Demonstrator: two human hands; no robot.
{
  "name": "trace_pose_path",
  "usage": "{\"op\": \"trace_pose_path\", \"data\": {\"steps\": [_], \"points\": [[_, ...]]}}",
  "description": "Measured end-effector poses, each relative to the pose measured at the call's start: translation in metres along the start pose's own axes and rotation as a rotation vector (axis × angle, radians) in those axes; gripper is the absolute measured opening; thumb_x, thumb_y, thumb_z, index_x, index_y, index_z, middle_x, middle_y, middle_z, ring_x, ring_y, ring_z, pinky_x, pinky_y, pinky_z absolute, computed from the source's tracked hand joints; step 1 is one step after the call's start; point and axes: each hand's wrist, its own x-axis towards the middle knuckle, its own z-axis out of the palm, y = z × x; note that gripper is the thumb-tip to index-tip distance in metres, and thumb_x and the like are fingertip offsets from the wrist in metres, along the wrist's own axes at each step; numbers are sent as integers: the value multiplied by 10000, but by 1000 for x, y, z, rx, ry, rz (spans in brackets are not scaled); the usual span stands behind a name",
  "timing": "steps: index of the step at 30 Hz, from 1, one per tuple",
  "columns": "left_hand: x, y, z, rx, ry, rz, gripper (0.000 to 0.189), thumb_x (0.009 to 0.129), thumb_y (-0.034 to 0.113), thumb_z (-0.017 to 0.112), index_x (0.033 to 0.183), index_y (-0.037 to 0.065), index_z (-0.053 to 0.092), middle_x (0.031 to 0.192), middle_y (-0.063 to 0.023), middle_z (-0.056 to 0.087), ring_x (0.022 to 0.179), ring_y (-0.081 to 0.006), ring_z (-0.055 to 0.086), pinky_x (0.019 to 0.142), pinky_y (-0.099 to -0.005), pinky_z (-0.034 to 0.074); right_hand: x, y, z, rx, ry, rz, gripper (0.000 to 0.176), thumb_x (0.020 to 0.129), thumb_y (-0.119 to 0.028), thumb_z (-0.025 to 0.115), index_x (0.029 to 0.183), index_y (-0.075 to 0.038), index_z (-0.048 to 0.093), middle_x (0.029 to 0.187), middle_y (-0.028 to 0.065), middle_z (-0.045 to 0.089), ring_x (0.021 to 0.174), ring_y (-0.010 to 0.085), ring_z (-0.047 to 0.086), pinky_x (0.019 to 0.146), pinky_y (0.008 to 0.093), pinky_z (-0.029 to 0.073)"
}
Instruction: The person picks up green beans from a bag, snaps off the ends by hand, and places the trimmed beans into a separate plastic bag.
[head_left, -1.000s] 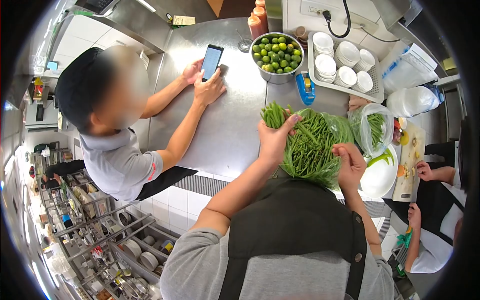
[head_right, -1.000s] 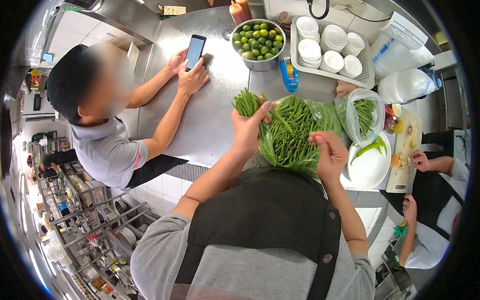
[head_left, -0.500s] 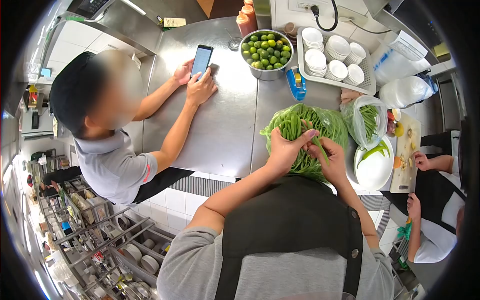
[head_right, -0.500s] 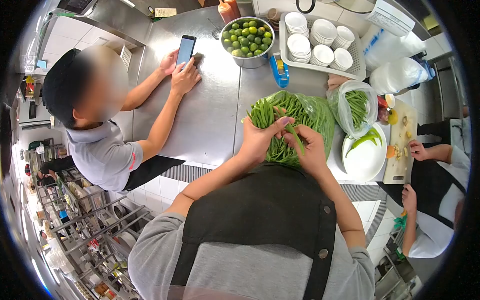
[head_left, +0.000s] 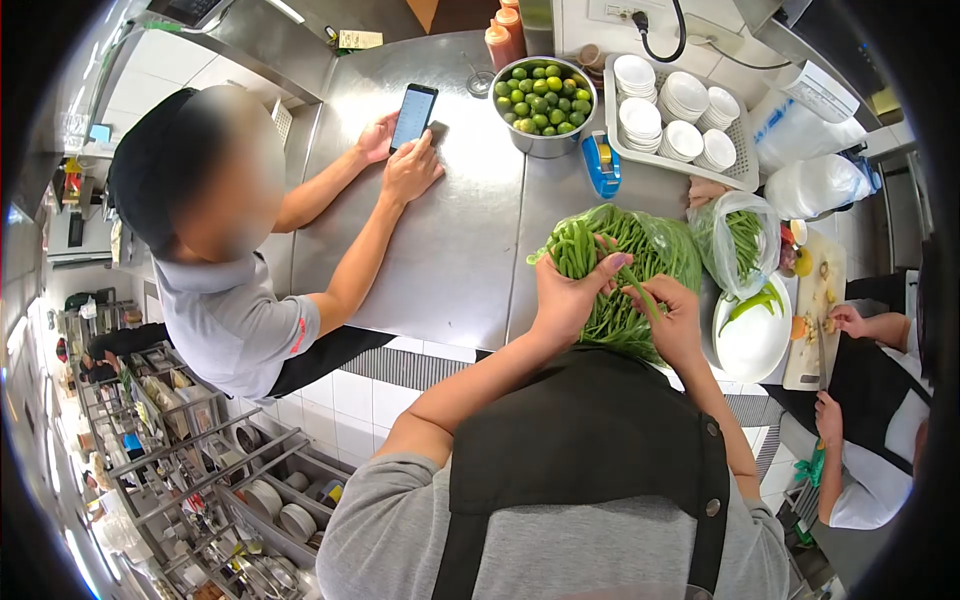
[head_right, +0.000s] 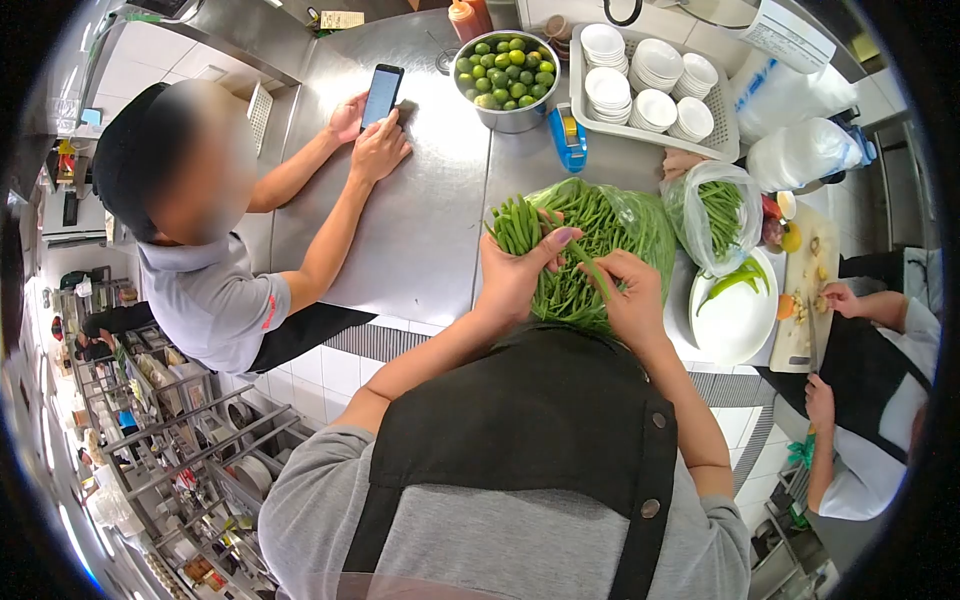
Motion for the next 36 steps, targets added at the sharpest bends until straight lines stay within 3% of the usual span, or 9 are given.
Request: {"op": "trace_pose_path", "data": {"steps": [1,4,13,22,29,32,36], "points": [[0,1,1,-21,8,10,203,883,50,784,1026,-19,657,905,-111,758,651,-77,625,562,-227,498,0,-4,-3,-51,-37,-9,151,973,-83,632,1027,14,734,790,94,626,699,178,611,661,326,487],[3,3,-3,12,31,8,224,900,38,759,1070,-40,637,951,-167,755,699,-97,632,588,-229,488,-3,-17,1,-30,-87,-101,164,986,-73,593,1039,14,721,805,110,623,721,223,612,676,344,485],[-2,4,-8,29,-19,-2,231,899,34,758,1076,-36,627,954,-160,750,783,-131,689,599,-244,495,-8,-22,-3,49,-189,-40,161,964,-98,573,873,16,641,792,138,588,756,292,583,709,378,462],[2,-1,-6,-123,-38,-222,268,884,86,779,1094,7,632,961,-132,739,630,-85,546,581,-241,462,-6,-50,-13,-25,-315,-216,176,969,-121,577,863,5,639,786,126,573,767,301,569,708,388,455],[16,-25,-25,-296,-45,-479,231,932,151,737,1106,34,639,871,-50,706,652,-78,555,605,-243,485,-17,-54,-3,90,-564,-363,99,929,-99,636,930,0,631,831,137,537,798,330,566,730,410,475],[22,-20,-37,-357,-61,-462,228,946,187,728,1109,54,641,894,-30,693,658,-85,559,616,-250,501,-9,-42,-2,38,-449,-287,117,904,-105,667,938,7,659,851,141,564,809,335,588,738,423,484],[19,-7,-49,-427,-71,-359,290,951,172,714,1203,82,602,1006,-56,707,818,-152,665,722,-315,574,0,-8,-8,-348,-408,-126,130,882,-128,704,883,2,709,861,143,587,826,339,611,748,435,492]]}}
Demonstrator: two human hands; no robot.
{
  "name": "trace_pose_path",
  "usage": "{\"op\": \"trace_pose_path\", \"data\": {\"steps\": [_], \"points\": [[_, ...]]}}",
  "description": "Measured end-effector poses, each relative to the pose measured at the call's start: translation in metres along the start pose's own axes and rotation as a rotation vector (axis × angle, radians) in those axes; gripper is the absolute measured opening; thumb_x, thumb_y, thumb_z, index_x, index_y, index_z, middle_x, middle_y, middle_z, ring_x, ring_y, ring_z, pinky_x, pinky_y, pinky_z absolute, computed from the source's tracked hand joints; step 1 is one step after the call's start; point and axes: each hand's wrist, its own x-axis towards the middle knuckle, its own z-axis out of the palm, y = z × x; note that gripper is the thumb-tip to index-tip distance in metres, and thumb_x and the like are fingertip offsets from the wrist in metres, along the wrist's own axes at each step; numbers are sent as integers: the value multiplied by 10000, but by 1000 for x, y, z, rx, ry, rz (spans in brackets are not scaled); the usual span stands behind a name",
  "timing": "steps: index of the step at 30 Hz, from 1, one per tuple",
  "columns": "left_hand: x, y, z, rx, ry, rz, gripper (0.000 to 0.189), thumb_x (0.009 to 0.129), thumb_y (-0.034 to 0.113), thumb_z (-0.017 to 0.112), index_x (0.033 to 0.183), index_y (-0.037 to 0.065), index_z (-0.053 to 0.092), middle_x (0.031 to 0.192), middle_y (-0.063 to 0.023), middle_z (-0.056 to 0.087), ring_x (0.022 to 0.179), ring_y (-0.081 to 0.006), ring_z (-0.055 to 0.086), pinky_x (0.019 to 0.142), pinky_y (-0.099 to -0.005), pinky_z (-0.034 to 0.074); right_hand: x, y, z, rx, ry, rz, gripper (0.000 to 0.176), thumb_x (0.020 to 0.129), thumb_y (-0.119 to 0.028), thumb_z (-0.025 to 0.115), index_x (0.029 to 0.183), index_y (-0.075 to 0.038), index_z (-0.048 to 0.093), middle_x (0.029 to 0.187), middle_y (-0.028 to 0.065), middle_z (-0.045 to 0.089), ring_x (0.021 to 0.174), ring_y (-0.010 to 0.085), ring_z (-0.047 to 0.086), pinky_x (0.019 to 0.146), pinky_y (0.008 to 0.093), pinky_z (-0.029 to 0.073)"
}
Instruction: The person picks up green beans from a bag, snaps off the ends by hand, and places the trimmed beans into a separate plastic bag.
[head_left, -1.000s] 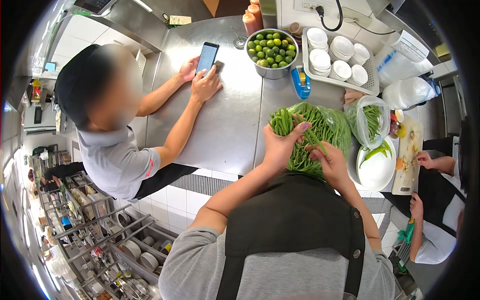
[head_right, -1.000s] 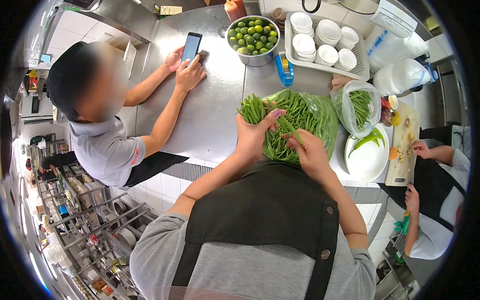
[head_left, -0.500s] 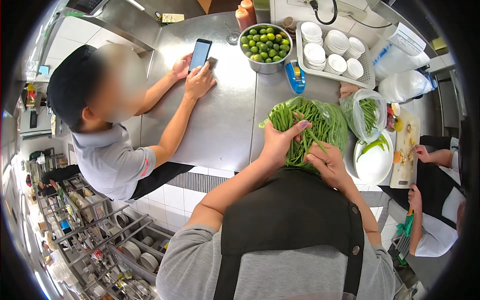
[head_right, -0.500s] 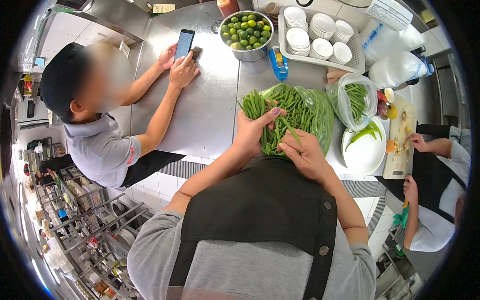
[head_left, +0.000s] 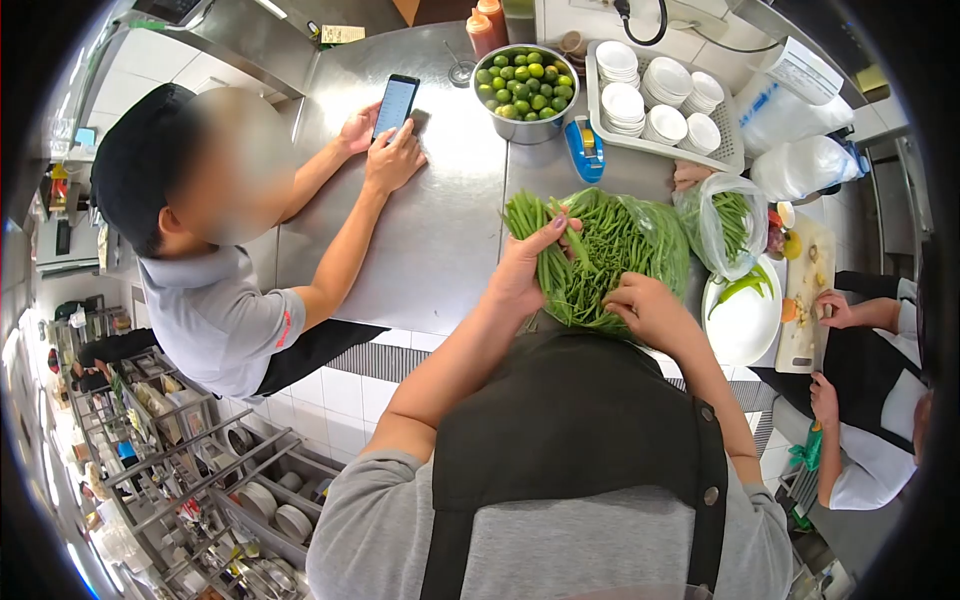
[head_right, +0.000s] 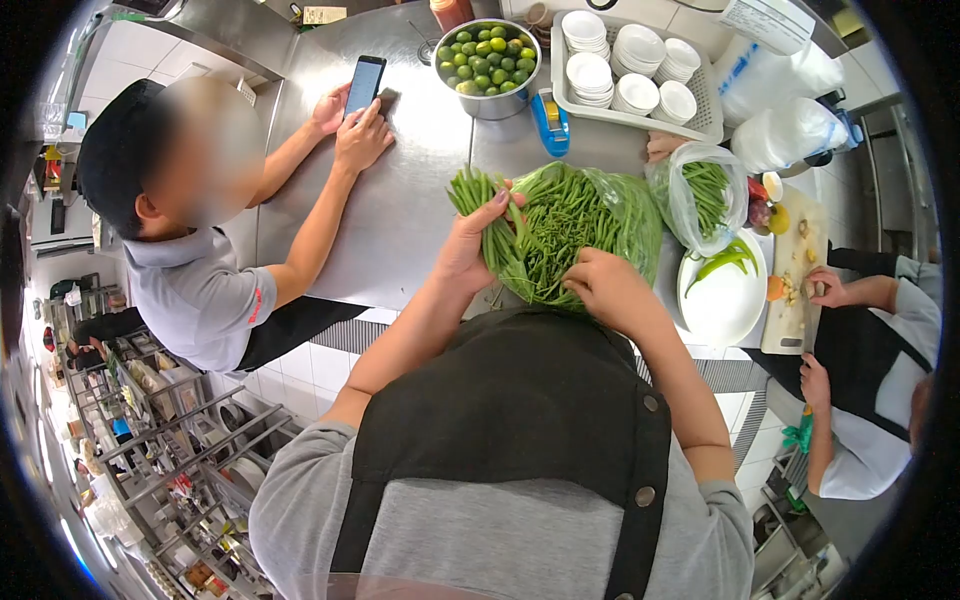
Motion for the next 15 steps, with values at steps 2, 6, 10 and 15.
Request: {"op": "trace_pose_path", "data": {"steps": [2,6,10,15], "points": [[-3,5,-4,11,-3,13,355,945,167,719,1256,80,571,1027,-78,709,882,-198,695,771,-358,594,-2,12,0,-65,28,37,152,873,-153,724,848,-4,727,859,141,590,828,340,617,746,439,492],[-8,10,-3,48,-58,34,376,942,171,727,1261,54,565,1033,-90,702,889,-208,701,800,-368,600,-3,17,-5,-92,16,126,267,866,-232,753,775,11,690,838,142,572,808,347,607,728,442,484],[-7,8,3,53,-36,19,376,944,164,723,1253,26,560,1018,-98,695,875,-208,704,801,-370,605,-3,15,-9,-142,3,237,335,879,-271,749,749,23,654,838,145,568,803,354,603,722,450,481],[-9,-1,8,-32,-9,-60,340,952,150,710,1234,22,568,954,-82,672,830,-177,693,774,-353,607,-8,21,2,-100,116,220,244,918,-214,700,866,20,657,940,158,588,870,374,613,769,460,490]]}}
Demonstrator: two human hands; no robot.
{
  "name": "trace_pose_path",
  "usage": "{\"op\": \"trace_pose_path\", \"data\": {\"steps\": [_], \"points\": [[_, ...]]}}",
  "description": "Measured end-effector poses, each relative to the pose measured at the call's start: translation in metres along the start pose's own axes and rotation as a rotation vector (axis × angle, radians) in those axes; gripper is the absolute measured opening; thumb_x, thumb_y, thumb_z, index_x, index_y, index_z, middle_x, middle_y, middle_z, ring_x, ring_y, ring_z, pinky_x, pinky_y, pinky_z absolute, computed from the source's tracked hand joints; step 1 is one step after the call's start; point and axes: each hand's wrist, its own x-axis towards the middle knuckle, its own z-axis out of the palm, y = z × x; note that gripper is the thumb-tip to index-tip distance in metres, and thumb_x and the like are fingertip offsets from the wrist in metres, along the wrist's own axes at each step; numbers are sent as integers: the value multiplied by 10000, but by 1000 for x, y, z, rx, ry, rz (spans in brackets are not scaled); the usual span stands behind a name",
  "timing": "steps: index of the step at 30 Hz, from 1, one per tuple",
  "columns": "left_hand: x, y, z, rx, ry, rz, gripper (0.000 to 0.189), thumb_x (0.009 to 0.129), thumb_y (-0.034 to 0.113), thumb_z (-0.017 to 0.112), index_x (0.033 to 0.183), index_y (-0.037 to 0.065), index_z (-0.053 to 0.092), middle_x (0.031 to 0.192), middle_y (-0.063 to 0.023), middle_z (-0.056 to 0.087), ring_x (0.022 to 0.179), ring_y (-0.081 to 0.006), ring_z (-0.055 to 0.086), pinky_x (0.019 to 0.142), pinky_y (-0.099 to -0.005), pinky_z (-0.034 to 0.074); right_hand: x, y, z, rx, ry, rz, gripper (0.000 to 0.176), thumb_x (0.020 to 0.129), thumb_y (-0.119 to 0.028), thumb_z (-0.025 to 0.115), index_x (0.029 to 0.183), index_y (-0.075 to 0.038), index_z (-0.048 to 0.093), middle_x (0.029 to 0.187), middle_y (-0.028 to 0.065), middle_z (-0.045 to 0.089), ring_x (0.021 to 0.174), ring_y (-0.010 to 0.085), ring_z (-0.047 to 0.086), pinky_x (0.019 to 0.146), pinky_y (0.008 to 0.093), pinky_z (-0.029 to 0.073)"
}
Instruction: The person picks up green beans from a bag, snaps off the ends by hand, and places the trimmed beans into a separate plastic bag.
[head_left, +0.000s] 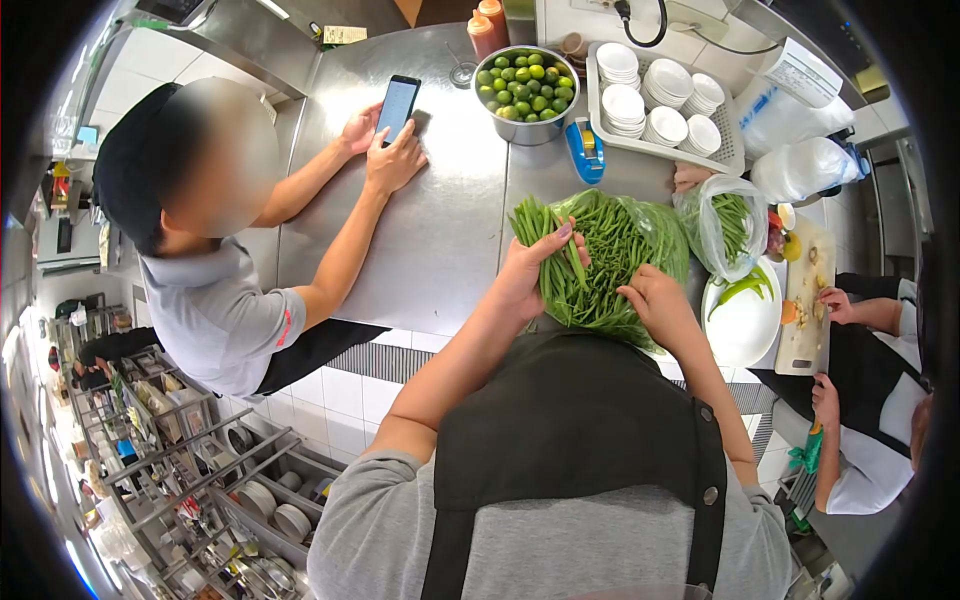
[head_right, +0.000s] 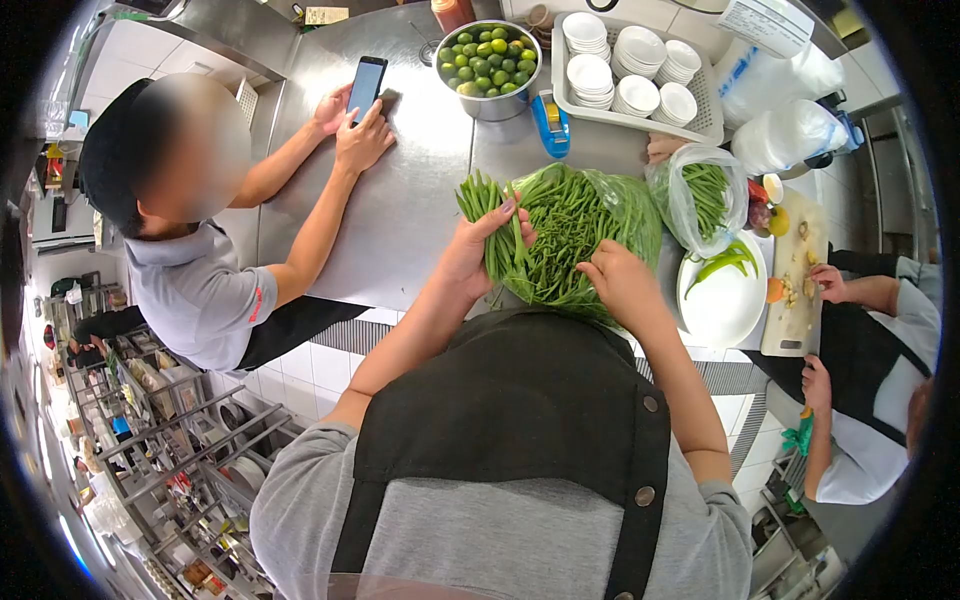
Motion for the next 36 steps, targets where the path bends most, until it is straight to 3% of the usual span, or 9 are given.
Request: {"op": "trace_pose_path", "data": {"steps": [4,8,13,20,23,29,36], "points": [[0,-3,-1,1,24,-53,304,957,145,700,1207,25,578,919,-68,657,780,-156,684,736,-334,609,-3,8,9,84,72,-47,145,903,-94,677,1003,10,663,1113,166,588,1045,376,600,892,444,491],[-1,-1,2,31,45,-77,245,958,113,681,1167,26,586,920,-71,664,743,-152,677,700,-320,609,-4,12,9,32,87,-52,219,853,-9,687,1069,18,662,1210,162,571,1183,373,551,993,433,469],[-5,3,8,176,14,-166,219,941,71,687,1132,17,594,892,-75,675,676,-154,661,674,-317,609,-4,15,13,-23,82,-8,268,835,1,699,1096,44,651,1253,171,568,1203,373,543,1013,435,463],[-13,-26,3,503,-131,-117,178,917,81,740,1032,22,618,677,-32,611,570,-120,589,570,-303,533,3,26,23,-44,246,-38,289,852,60,613,1141,57,630,1322,211,539,1174,417,576,996,462,482],[-26,-31,9,537,-160,-194,202,895,90,769,1015,23,622,656,-27,599,546,-114,575,568,-301,528,8,27,23,-71,346,16,287,863,66,582,1147,55,623,1279,221,549,1114,435,598,951,469,501],[-27,-23,15,542,-192,-211,202,853,75,800,935,15,626,674,-34,603,519,-128,579,551,-304,530,12,23,8,-76,201,123,220,861,54,583,1076,57,631,1188,212,574,1053,428,611,901,473,506],[-27,-31,16,508,-253,-304,220,830,60,811,931,2,624,714,-55,629,557,-137,620,550,-315,545,10,29,14,-120,217,5,180,795,68,604,967,48,653,1062,184,590,985,409,625,865,484,507]]}}
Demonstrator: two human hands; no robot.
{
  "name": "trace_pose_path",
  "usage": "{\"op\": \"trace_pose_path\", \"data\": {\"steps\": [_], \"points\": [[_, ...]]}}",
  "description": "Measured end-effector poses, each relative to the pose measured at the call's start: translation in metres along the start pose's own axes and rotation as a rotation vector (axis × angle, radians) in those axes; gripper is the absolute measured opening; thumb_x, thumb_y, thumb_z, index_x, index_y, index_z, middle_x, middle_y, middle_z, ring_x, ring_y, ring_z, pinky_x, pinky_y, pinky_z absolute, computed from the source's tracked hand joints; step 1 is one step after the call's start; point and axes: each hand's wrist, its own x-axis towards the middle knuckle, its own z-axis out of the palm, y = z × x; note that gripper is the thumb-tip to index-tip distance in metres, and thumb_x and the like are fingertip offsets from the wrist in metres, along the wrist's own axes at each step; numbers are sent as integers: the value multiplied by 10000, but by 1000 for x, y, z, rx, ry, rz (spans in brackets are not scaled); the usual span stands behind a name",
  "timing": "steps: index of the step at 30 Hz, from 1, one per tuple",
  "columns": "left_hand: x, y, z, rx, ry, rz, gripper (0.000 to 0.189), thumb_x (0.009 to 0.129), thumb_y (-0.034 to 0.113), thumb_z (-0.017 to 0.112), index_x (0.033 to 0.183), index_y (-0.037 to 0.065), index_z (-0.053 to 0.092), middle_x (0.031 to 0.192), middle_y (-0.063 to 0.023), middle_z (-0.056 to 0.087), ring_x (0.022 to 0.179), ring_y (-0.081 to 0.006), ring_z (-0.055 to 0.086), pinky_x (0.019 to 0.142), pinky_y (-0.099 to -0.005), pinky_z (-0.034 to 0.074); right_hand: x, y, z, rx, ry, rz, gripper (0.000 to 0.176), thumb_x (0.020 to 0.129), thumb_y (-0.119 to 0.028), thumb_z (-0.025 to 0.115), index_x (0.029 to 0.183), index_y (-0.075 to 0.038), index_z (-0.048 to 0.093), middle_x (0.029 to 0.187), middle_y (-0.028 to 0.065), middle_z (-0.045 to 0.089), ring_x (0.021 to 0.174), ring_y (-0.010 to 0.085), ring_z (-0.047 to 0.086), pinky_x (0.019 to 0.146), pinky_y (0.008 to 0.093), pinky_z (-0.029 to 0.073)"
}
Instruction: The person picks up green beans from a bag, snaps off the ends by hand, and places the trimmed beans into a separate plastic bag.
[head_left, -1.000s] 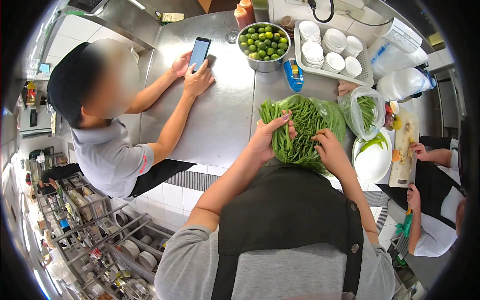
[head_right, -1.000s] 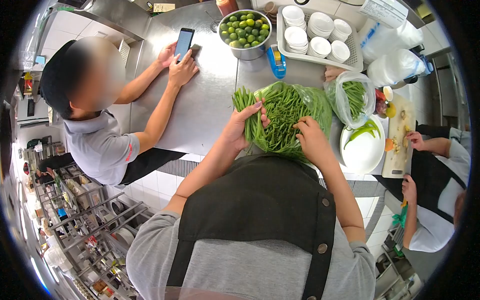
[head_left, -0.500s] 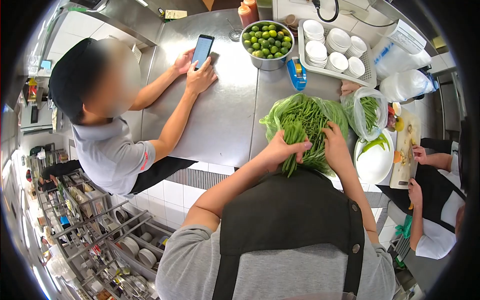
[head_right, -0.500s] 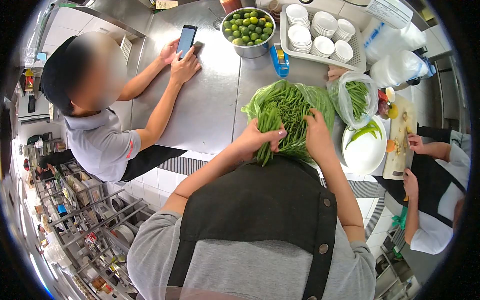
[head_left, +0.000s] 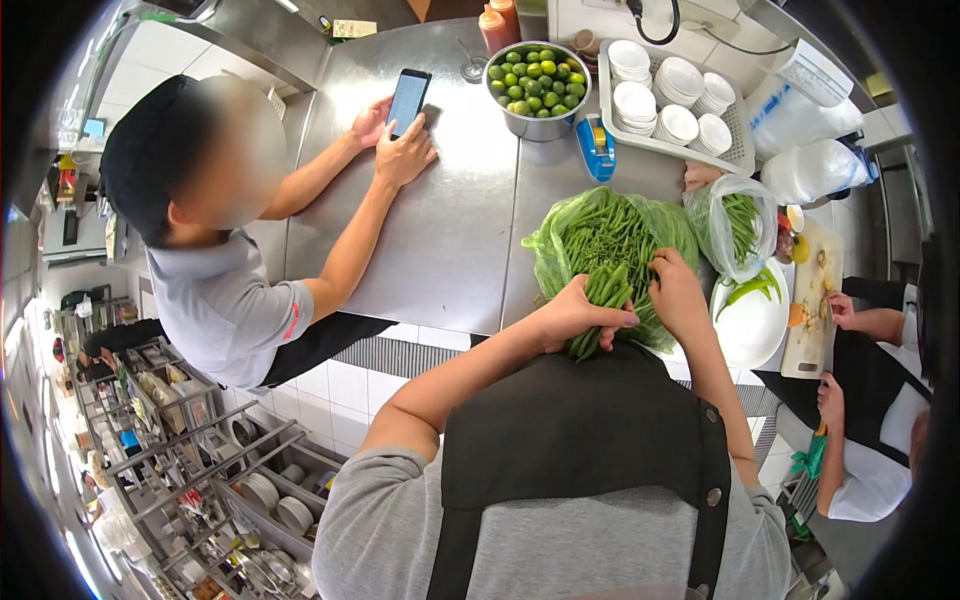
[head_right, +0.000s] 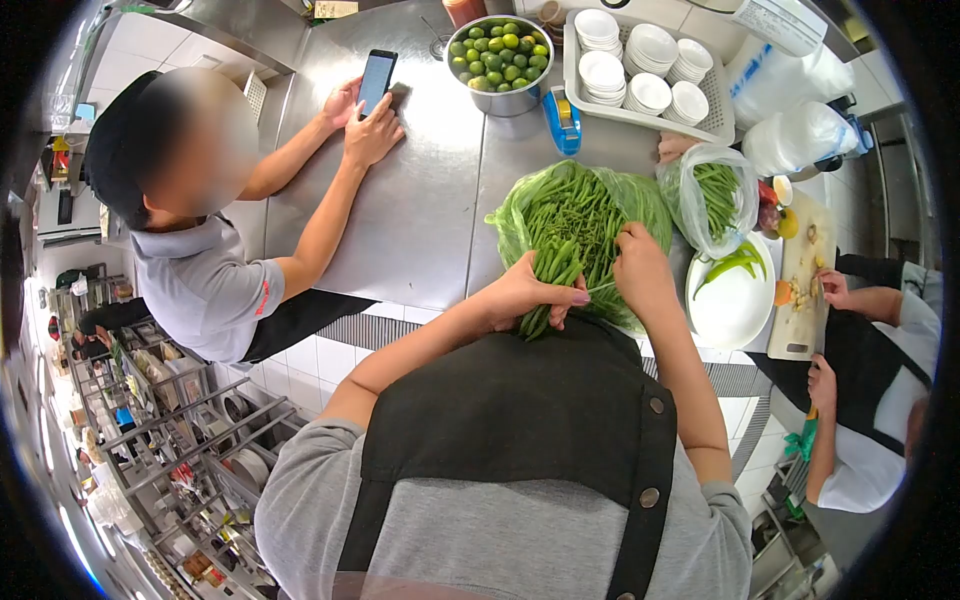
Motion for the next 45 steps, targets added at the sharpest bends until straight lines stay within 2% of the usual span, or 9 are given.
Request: {"op": "trace_pose_path", "data": {"steps": [8,11,17,20,26,30,33,36,45], "points": [[-9,4,8,92,-31,12,234,810,49,827,926,11,627,664,-30,602,520,-118,565,516,-312,515,2,-8,-22,83,-215,60,65,763,78,651,802,48,610,1007,183,567,932,403,609,815,458,492],[-7,4,3,69,-26,36,230,815,51,824,924,9,625,660,-28,595,504,-111,541,505,-307,500,1,-3,-19,99,-211,86,106,764,69,664,858,50,617,1046,202,567,963,409,615,843,470,494],[-6,9,5,17,46,60,207,822,38,800,924,-2,624,661,-38,595,494,-113,538,499,-302,493,-4,3,-6,-2,26,-62,256,766,101,594,1020,68,593,1163,244,549,1025,460,599,891,503,491],[-7,11,6,25,58,62,191,824,32,788,922,-5,629,672,-46,603,499,-116,550,502,-300,498,3,-14,-15,-32,-63,90,228,762,109,570,986,71,583,1142,245,543,1009,471,593,870,512,492],[-4,7,-2,-5,103,52,175,825,34,786,923,-13,649,693,-56,623,508,-121,566,509,-292,506,4,-7,-12,-47,-76,80,135,795,84,585,923,45,566,1039,221,534,953,457,595,815,516,486],[1,6,-3,-6,163,48,169,829,25,782,956,-19,679,772,-67,689,535,-116,590,511,-278,507,4,-6,-16,49,-104,34,102,843,58,606,933,26,572,1005,194,536,906,422,600,780,484,487],[24,-5,-12,213,269,232,186,834,19,780,999,-20,703,874,-64,737,574,-105,619,513,-267,512,6,-18,-31,200,-131,22,89,865,46,623,938,23,577,971,169,540,871,366,612,756,429,494],[41,-10,-21,252,303,262,213,827,29,793,1020,-21,716,933,-45,752,602,-95,635,505,-257,509,7,-25,-39,298,-122,16,87,874,39,637,951,24,599,947,145,558,847,311,618,748,373,500],[45,-6,-12,484,333,285,192,813,75,826,940,-9,709,823,-60,731,593,-87,634,493,-263,511,7,-30,-44,439,-53,19,123,881,24,660,1002,8,646,952,119,601,827,229,629,742,329,514]]}}
